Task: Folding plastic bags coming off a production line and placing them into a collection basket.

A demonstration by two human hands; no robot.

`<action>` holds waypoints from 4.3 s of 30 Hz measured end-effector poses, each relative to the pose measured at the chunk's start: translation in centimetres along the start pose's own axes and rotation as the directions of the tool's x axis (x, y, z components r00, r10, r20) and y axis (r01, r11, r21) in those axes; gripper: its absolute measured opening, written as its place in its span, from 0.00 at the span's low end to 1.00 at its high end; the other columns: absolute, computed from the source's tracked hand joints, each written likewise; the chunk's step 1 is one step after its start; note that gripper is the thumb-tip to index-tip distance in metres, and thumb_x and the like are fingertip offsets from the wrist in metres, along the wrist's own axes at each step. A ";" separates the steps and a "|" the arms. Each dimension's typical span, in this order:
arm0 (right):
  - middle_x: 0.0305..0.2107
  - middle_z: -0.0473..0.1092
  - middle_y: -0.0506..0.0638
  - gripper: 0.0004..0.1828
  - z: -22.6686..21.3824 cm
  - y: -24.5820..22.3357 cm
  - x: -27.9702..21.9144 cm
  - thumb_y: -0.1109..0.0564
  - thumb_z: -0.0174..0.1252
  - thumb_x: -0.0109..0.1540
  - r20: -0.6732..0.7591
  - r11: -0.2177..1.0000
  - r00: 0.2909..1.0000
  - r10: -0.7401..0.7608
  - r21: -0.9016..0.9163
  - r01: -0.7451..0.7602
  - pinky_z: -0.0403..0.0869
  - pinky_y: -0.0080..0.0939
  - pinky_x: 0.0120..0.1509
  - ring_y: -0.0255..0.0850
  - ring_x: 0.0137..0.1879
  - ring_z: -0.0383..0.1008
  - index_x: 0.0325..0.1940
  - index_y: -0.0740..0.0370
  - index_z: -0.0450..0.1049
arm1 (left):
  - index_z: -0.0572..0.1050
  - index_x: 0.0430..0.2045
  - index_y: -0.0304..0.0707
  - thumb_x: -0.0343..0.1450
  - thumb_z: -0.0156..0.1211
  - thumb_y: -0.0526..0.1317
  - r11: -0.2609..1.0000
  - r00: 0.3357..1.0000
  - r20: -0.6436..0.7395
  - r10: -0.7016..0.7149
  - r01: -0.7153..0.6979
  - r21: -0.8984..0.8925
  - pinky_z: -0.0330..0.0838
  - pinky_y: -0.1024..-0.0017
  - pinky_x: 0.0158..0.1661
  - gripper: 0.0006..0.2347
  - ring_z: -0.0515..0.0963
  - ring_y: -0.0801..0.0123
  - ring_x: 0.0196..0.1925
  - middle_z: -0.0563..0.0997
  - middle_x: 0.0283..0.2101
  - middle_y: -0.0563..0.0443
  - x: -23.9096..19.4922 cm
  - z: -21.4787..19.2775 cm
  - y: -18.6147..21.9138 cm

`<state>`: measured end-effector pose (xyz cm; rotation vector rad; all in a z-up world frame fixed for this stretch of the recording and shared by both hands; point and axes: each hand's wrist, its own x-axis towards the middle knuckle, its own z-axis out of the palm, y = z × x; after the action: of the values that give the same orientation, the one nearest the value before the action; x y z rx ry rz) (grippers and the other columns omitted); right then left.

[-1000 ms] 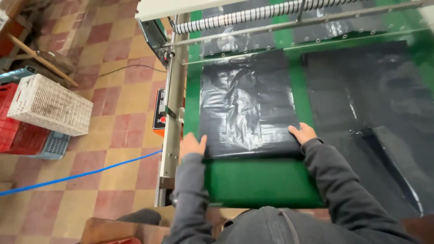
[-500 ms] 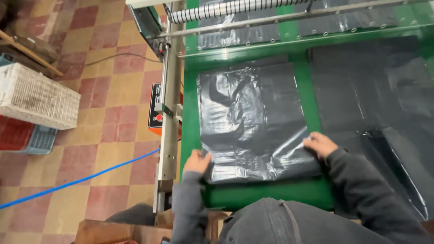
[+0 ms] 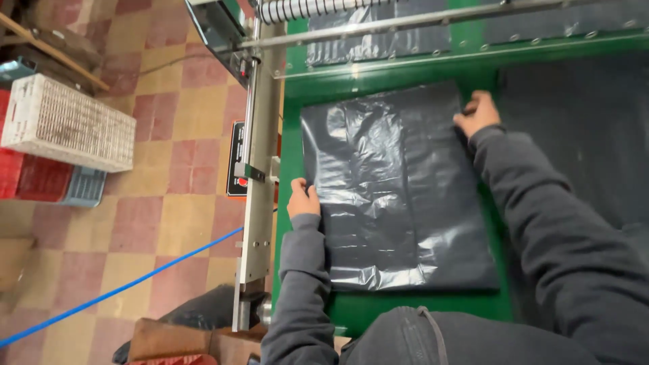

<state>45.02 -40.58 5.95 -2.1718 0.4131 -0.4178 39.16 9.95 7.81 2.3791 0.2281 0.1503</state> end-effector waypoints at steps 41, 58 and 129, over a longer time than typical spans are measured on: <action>0.53 0.72 0.64 0.40 5.2 -5.1 10.3 0.44 0.77 0.49 0.433 0.681 0.871 0.232 -0.712 0.172 0.74 0.63 0.55 0.63 0.57 0.74 0.62 0.61 0.74 | 0.70 0.59 0.31 0.78 0.50 0.42 0.748 0.742 0.593 0.312 0.193 -0.636 0.74 0.70 0.52 0.17 0.82 0.65 0.53 0.81 0.54 0.41 -2.3 6.2 6.3; 0.45 0.77 0.46 0.19 -12.2 -14.1 -30.6 0.72 0.60 0.51 0.193 0.805 0.813 -0.549 -0.138 0.576 0.71 0.45 0.57 0.45 0.51 0.77 0.43 0.57 0.76 | 0.62 0.69 0.25 0.71 0.40 0.74 -0.044 0.535 0.760 0.370 0.827 -0.561 0.72 0.61 0.60 0.46 0.75 0.53 0.62 0.71 0.66 0.37 3.0 2.0 -11.7; 0.40 0.77 0.53 0.33 -38.6 1.8 -23.2 0.41 0.68 0.49 0.800 0.863 0.566 -0.197 -0.132 0.488 0.73 0.52 0.55 0.53 0.50 0.77 0.57 0.47 0.74 | 0.72 0.55 0.45 0.58 0.73 0.46 0.428 0.201 0.686 0.700 -0.886 -0.177 0.59 0.45 0.61 0.29 0.68 0.53 0.65 0.77 0.55 0.53 -30.7 19.0 36.2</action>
<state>7.32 -58.37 23.15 -2.5268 -0.4907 0.4479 16.84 -34.99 17.49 2.3444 -1.5313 -0.3185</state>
